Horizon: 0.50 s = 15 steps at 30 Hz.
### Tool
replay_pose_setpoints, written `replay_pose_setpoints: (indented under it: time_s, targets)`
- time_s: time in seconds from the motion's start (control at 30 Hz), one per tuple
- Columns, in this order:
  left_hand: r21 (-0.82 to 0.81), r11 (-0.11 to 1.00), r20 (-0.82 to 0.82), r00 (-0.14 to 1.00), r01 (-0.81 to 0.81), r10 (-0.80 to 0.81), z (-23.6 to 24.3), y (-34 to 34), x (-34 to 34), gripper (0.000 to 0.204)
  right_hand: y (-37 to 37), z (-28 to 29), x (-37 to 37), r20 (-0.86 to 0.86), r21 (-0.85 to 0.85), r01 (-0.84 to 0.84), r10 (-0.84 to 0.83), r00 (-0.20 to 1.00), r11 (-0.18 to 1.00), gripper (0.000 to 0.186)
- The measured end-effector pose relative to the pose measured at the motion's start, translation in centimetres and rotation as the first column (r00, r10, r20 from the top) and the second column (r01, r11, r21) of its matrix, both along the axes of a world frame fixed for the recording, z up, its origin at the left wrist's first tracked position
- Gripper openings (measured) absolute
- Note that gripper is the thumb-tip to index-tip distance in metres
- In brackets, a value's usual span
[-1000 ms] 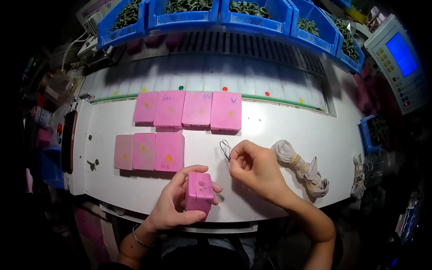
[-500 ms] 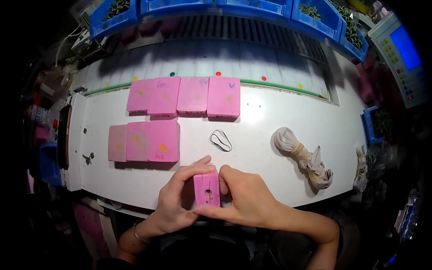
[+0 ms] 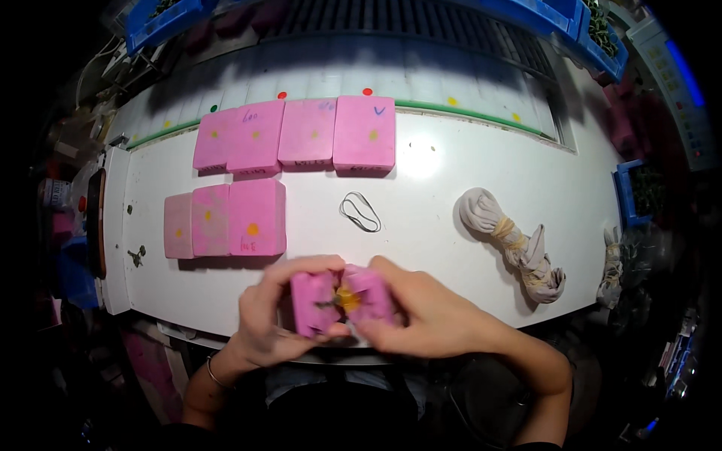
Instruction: The person opens a pink rubber mold, removes cast wax patterns, wipes the interior with a cloth, reassembles the mold pieces, and secures them with a rubber band.
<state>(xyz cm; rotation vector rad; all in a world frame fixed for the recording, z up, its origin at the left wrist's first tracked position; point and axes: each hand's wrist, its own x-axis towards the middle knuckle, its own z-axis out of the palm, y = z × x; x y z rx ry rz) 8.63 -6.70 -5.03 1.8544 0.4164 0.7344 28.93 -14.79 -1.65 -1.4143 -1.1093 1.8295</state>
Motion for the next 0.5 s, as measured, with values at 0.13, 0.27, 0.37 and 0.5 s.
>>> replay_pose_setpoints:
  time_s: [0.13, 0.27, 0.37, 0.5]
  targets:
    - [-0.216, 0.976, 0.073, 0.997, 0.031, -0.015, -0.7, 0.2, -0.7, 0.063, -2.4, -0.7, -0.8, 0.169, 0.274, 0.2, -0.252, 0.953, 0.941, 0.048]
    - [-0.402, 0.911, 0.119, 0.992, 0.088, -0.043, -0.3, 0.0, -0.7, 0.065, -1.4, -1.4, -2.1, 0.451, 0.853, -0.196, -0.493, 0.744, 0.484, 0.062]
    - [-0.499, 0.864, 0.114, 0.993, 0.071, -0.016, 0.2, -0.3, -1.0, 0.064, -1.1, -1.6, -3.2, 0.327, 0.915, -0.195, -0.364, 0.872, 0.354, 0.04]
    - [-0.505, 0.863, 0.136, 0.988, 0.009, 0.069, 0.0, -0.6, -0.8, 0.065, -0.6, -0.8, -3.3, 0.486, 0.866, -0.361, -0.415, 0.769, 0.346, 0.032]
